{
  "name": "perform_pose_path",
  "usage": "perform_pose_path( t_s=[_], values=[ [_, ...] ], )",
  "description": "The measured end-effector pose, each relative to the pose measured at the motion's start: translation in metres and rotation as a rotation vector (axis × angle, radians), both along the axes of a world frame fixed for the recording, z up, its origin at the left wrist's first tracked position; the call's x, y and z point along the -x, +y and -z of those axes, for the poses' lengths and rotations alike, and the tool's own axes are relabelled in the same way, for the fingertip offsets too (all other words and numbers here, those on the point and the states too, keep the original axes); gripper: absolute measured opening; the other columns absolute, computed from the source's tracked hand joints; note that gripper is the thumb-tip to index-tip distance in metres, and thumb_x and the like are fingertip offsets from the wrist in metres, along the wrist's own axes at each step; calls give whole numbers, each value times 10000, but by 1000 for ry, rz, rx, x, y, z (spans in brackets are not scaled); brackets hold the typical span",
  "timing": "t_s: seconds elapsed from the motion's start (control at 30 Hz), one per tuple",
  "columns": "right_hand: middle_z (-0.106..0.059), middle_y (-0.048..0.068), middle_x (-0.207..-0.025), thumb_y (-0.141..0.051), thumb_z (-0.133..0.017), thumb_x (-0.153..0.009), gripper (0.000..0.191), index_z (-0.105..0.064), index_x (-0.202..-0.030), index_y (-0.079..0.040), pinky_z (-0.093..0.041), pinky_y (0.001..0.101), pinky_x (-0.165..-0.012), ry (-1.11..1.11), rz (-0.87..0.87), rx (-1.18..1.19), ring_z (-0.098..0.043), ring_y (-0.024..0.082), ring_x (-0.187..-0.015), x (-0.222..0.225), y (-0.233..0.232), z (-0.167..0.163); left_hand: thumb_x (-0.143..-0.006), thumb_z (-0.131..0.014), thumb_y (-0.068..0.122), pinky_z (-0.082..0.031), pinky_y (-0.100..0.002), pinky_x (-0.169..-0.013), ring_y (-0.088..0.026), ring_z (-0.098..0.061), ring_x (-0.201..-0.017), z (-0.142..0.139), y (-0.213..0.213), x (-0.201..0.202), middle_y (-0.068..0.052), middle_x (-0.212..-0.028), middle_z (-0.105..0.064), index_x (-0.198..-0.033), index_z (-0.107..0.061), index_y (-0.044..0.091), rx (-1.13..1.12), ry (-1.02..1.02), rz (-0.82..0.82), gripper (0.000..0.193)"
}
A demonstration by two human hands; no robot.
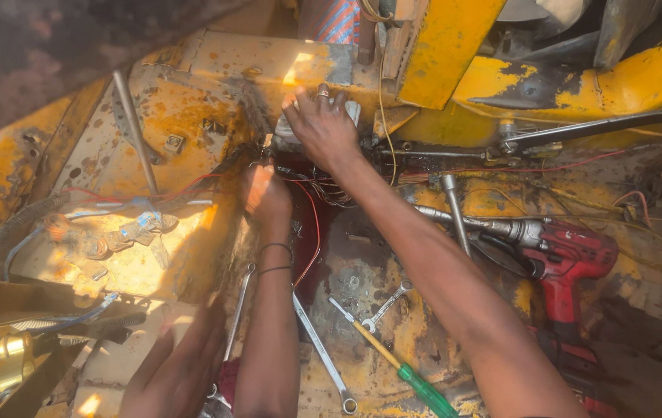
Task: The person works on the handlebar and front electrical area of a yellow auto rickshaw, manipulating wiring and fasteners by hand and with a cordless impact driver. They pick up and reposition wrenches and pliers from the vehicle floor while loosening and tightening components near the brake lever and fluid reservoir.
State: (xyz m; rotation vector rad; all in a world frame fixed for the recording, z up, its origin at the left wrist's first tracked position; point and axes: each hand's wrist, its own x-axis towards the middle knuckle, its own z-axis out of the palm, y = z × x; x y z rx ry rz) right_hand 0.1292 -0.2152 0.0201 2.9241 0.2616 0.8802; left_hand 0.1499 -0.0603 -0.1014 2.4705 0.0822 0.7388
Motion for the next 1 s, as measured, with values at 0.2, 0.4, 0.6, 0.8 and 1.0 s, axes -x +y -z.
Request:
perform_pose_path(
  t_s=[0.2, 0.4, 0.6, 0.8, 1.0],
  values=[
    [-483, 186, -1357, -102, -628, -882, 445, -533, -1316, -124, -418, 694, -992, 36, -22, -26, -542, 481, -1262, 1, -2, 5, -945, -580, 273, -483, -562, -725, -433, -639, -831, -3, -10, 10, -203, -887, -676, -904, -681, 43, -39, -83, -45, 255],
    [-494, 194, -1352, -92, -629, -857, 445, -542, -1291, -137, -421, 678, -986, 6, -14, -34, -551, 491, -1254, 0, -2, 10, -1009, -542, 310, -469, -574, -705, -435, -631, -779, -1, -5, 15, -193, -846, -662, -924, -677, 67, -83, 13, 29, 291],
    [-505, 189, -1338, -72, -613, -878, 427, -548, -1296, -126, -415, 674, -1029, -5, -24, -78, -559, 492, -1254, 0, -3, 15, -979, -569, 242, -484, -533, -718, -420, -635, -831, 12, 6, 3, -185, -901, -651, -979, -655, 52, -129, -351, 129, 209],
    [-502, 193, -1327, -74, -612, -879, 406, -555, -1278, -123, -426, 673, -1022, -37, -12, -67, -552, 501, -1261, -1, -2, 16, -872, -623, 236, -477, -514, -718, -387, -636, -785, 1, 0, 9, -169, -821, -649, -887, -636, 44, 23, -49, 60, 193],
    [-497, 194, -1329, -71, -614, -872, 436, -559, -1303, -114, -437, 663, -1007, -35, -18, -84, -554, 503, -1244, 0, -2, 14, -908, -622, 216, -477, -553, -704, -405, -638, -738, -8, -10, 18, -167, -771, -655, -882, -649, 64, -149, -136, 45, 157]
  ],
)
